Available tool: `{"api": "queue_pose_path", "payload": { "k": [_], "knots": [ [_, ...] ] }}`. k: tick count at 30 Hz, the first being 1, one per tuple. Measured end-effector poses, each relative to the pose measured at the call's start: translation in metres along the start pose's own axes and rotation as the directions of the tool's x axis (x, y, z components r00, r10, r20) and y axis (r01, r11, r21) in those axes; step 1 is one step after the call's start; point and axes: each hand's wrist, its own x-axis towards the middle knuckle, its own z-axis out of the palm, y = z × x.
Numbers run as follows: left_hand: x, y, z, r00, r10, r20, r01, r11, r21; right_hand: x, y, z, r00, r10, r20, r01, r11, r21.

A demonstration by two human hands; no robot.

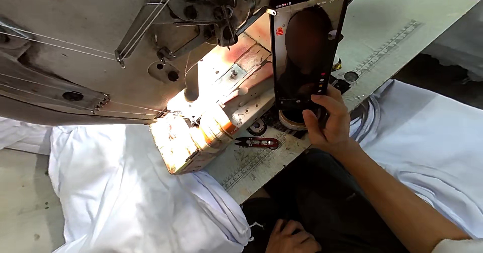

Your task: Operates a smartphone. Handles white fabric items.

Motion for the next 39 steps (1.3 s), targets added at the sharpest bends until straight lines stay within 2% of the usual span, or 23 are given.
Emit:
{"api": "queue_pose_path", "payload": {
  "k": [6,16,20,27,36,39],
  "knots": [
    [0.01,0.003,-0.006,0.999,0.044,0.025,-0.045,0.998,0.035,0.002,-0.001,-0.001,1.0,-0.011,0.018,0.013,0.998,-0.065],
    [-0.005,0.006,-0.004,0.999,-0.032,0.016,0.033,0.996,-0.078,0.001,0.001,0.001,1.0,-0.016,0.004,0.016,1.0,-0.011],
    [-0.008,0.006,-0.004,0.998,-0.062,0.017,0.063,0.996,-0.065,0.0,0.001,0.001,1.0,-0.001,0.0,0.001,1.0,0.02],
    [-0.002,0.006,0.003,0.997,-0.005,-0.08,0.003,1.0,-0.022,0.0,0.001,0.0,1.0,-0.003,0.005,0.003,1.0,0.023],
    [-0.009,0.009,0.0,0.999,-0.028,-0.044,0.026,0.998,-0.054,0.001,0.0,0.0,1.0,0.006,0.009,-0.006,1.0,0.016],
    [-0.011,0.012,-0.005,0.998,-0.065,0.01,0.066,0.997,-0.047,0.0,0.001,0.001,1.0,0.002,0.002,-0.002,1.0,0.022]
  ]
}}
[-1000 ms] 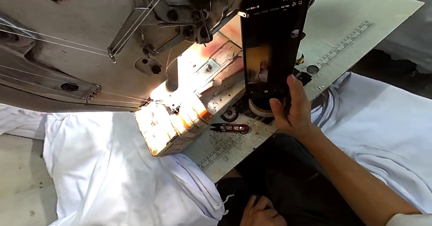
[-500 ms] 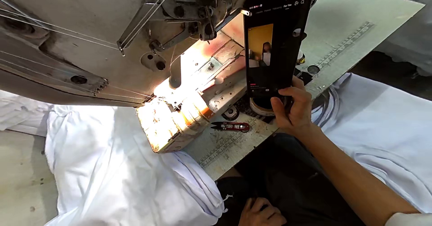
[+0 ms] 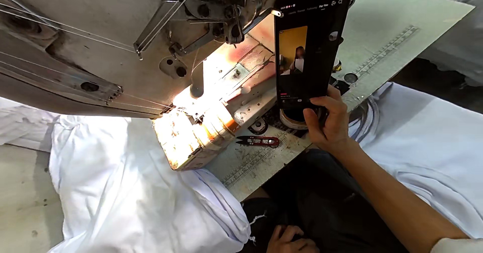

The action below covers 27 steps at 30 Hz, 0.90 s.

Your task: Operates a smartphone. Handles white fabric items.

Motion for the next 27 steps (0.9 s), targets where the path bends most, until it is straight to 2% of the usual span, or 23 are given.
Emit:
{"api": "queue_pose_path", "payload": {
  "k": [2,7,13,21,27],
  "knots": [
    [0.001,0.001,-0.001,1.0,-0.003,0.013,0.003,1.0,0.019,0.0,0.0,0.0,1.0,0.001,0.003,-0.001,1.0,-0.004],
    [0.006,-0.004,0.005,0.997,0.047,-0.067,-0.044,0.998,0.053,0.001,0.0,0.0,1.0,-0.004,-0.004,0.004,1.0,-0.013],
    [0.007,0.001,0.002,0.999,0.034,-0.007,-0.033,0.996,0.077,0.0,0.0,0.001,1.0,0.006,0.003,-0.006,1.0,-0.015],
    [0.003,0.002,0.003,1.0,-0.002,-0.019,0.003,0.998,0.062,0.001,0.0,-0.001,1.0,-0.029,0.008,0.029,0.998,-0.061],
    [0.005,-0.003,0.009,0.996,0.035,-0.087,-0.028,0.996,0.085,0.0,0.0,-0.001,1.0,-0.013,0.011,0.014,0.999,-0.03]
  ]
}}
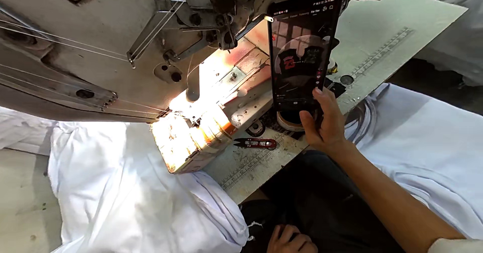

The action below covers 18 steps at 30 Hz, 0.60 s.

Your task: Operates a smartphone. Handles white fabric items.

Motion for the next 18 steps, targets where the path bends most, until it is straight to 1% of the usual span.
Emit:
{"api": "queue_pose_path", "payload": {
  "k": [4,6,10,15,18],
  "knots": [
    [-0.0024,0.0007,0.001,1.0,0.004,-0.007,-0.004,1.0,-0.01,-0.0008,0.0005,0.0003,1.0,0.011,-0.007,-0.011,1.0,0.024],
    [-0.0035,0.001,0.0012,1.0,-0.003,-0.011,0.003,1.0,-0.015,0.0002,-0.0003,-0.0002,1.0,0.016,0.007,-0.016,1.0,0.003],
    [-0.0045,0.0001,0.0029,1.0,-0.005,-0.028,0.004,1.0,-0.017,0.0013,-0.0006,-0.0009,1.0,-0.017,0.019,0.018,0.998,-0.057],
    [-0.0019,-0.0022,0.003,0.997,0.024,-0.08,-0.023,1.0,0.012,0.0006,0.0001,-0.0005,0.999,-0.033,0.008,0.033,0.998,-0.057],
    [-0.0019,-0.002,0.0023,0.997,0.026,-0.071,-0.026,1.0,0.011,0.0003,0.0004,-0.0003,1.0,-0.028,0.008,0.028,0.998,-0.052]
  ]
}}
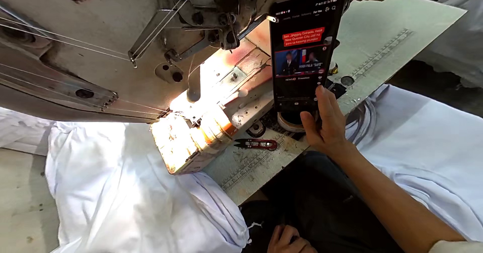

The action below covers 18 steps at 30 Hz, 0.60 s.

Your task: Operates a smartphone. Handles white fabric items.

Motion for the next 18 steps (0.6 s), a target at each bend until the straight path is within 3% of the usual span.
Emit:
{"api": "queue_pose_path", "payload": {
  "k": [12,18],
  "knots": [
    [-0.0078,0.0013,-0.0035,0.996,-0.07,0.046,0.073,0.996,-0.059,-0.0008,0.0002,0.001,0.999,0.031,-0.02,-0.029,0.996,0.08],
    [-0.0087,-0.0028,0.0056,0.999,-0.023,-0.041,0.022,0.999,-0.025,-0.0027,0.0008,0.0017,0.999,0.027,-0.028,-0.025,0.997,0.079]
  ]
}}
